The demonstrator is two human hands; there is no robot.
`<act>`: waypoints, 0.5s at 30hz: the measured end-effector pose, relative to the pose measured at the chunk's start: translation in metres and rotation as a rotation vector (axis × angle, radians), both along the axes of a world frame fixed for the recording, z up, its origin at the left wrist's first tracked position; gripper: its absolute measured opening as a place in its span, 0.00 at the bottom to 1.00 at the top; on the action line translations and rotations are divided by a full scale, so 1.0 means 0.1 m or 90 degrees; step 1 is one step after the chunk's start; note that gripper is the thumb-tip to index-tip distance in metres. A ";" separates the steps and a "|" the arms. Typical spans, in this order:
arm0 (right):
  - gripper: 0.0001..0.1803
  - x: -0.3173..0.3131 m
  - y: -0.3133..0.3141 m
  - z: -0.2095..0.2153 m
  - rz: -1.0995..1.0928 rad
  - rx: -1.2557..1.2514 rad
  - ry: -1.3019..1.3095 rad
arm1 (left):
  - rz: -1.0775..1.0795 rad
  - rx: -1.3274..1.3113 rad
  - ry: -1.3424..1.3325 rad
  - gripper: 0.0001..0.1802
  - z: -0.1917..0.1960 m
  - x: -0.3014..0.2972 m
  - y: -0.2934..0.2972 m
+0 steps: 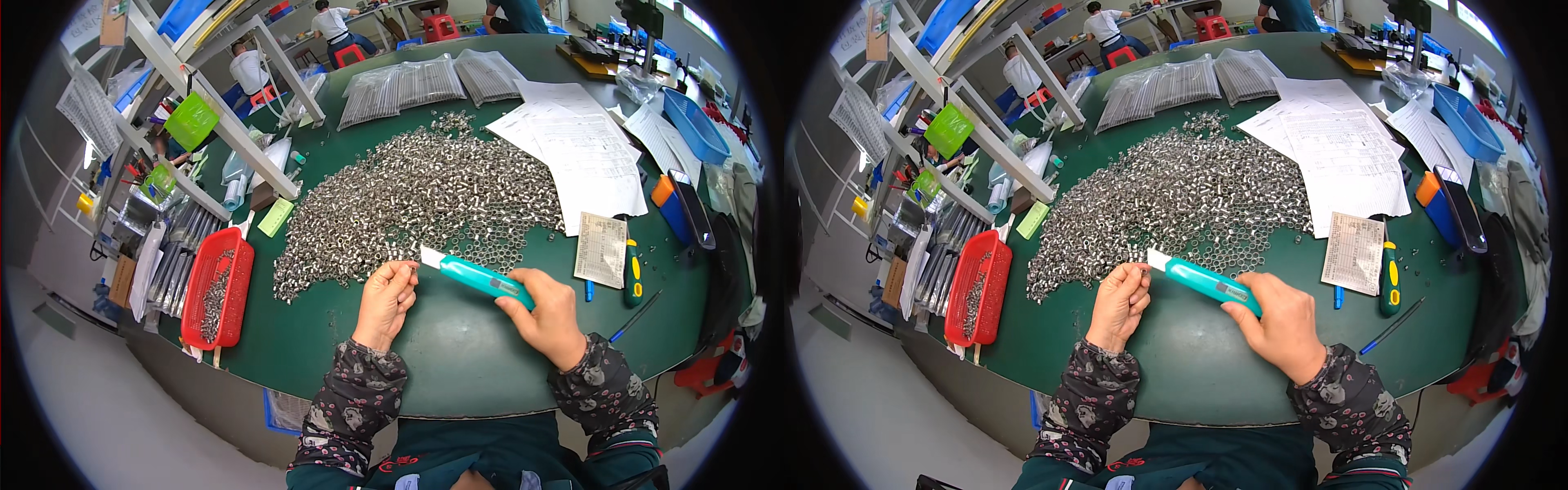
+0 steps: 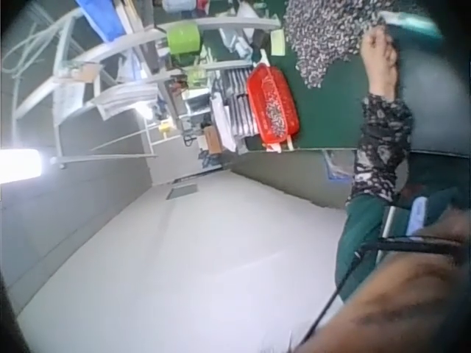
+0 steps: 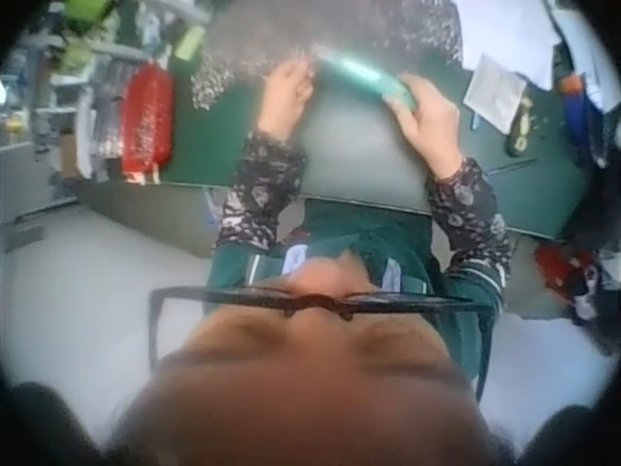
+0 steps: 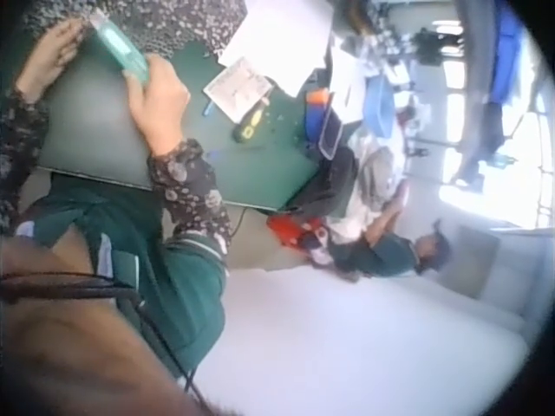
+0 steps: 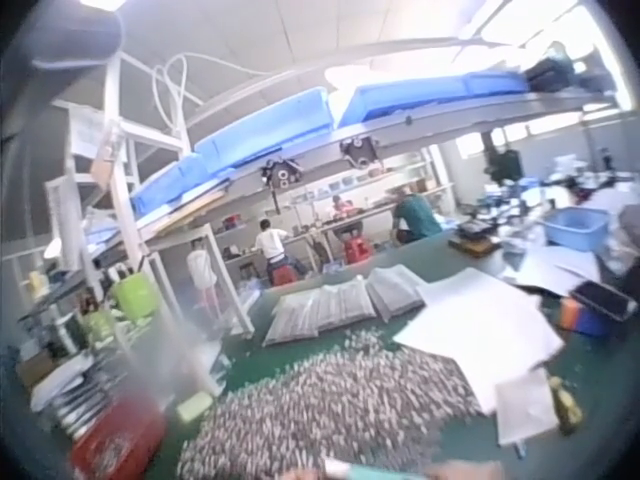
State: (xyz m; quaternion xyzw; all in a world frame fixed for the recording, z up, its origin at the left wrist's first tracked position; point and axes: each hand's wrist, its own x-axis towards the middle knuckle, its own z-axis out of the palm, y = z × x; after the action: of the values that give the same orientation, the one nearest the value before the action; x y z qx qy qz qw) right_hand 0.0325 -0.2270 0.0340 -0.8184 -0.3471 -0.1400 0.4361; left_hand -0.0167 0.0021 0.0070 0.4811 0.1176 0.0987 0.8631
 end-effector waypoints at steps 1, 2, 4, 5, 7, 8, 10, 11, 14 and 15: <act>0.14 0.03 -0.02 0.01 -0.004 0.000 0.037 | 0.001 -0.005 0.003 0.07 0.00 0.01 0.00; 0.15 0.05 -0.04 0.01 -0.008 0.000 0.074 | 0.001 -0.011 0.007 0.08 0.00 0.01 0.00; 0.15 0.06 -0.04 -0.02 0.019 -0.013 0.105 | -0.001 -0.013 0.004 0.08 -0.01 0.00 0.01; 0.15 0.06 -0.04 -0.03 0.043 -0.024 0.136 | -0.006 -0.015 0.003 0.08 -0.02 0.00 0.01; 0.16 0.08 -0.04 -0.04 0.055 -0.022 0.181 | -0.003 -0.002 0.002 0.07 0.00 0.00 0.01; 0.16 0.09 -0.04 -0.04 0.067 -0.019 0.226 | 0.001 0.011 0.001 0.07 0.00 0.00 0.00; 0.16 0.11 -0.06 -0.04 0.085 -0.040 0.264 | -0.002 0.019 0.002 0.07 0.00 0.00 -0.01; 0.16 0.11 -0.06 -0.03 0.104 -0.059 0.301 | -0.005 0.029 0.002 0.07 -0.01 0.00 -0.01; 0.16 0.13 -0.07 0.00 0.086 -0.061 0.273 | -0.041 0.057 0.008 0.06 0.01 0.01 0.00; 0.16 0.12 -0.07 0.00 0.084 -0.061 0.275 | -0.043 0.056 0.009 0.06 0.01 0.01 0.00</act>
State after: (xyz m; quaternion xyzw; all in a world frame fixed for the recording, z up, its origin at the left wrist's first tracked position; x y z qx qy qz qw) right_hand 0.0442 -0.2343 0.0336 -0.8247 -0.3051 0.0838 0.4689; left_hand -0.0156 0.0026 0.0083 0.5232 0.1032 0.0713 0.8429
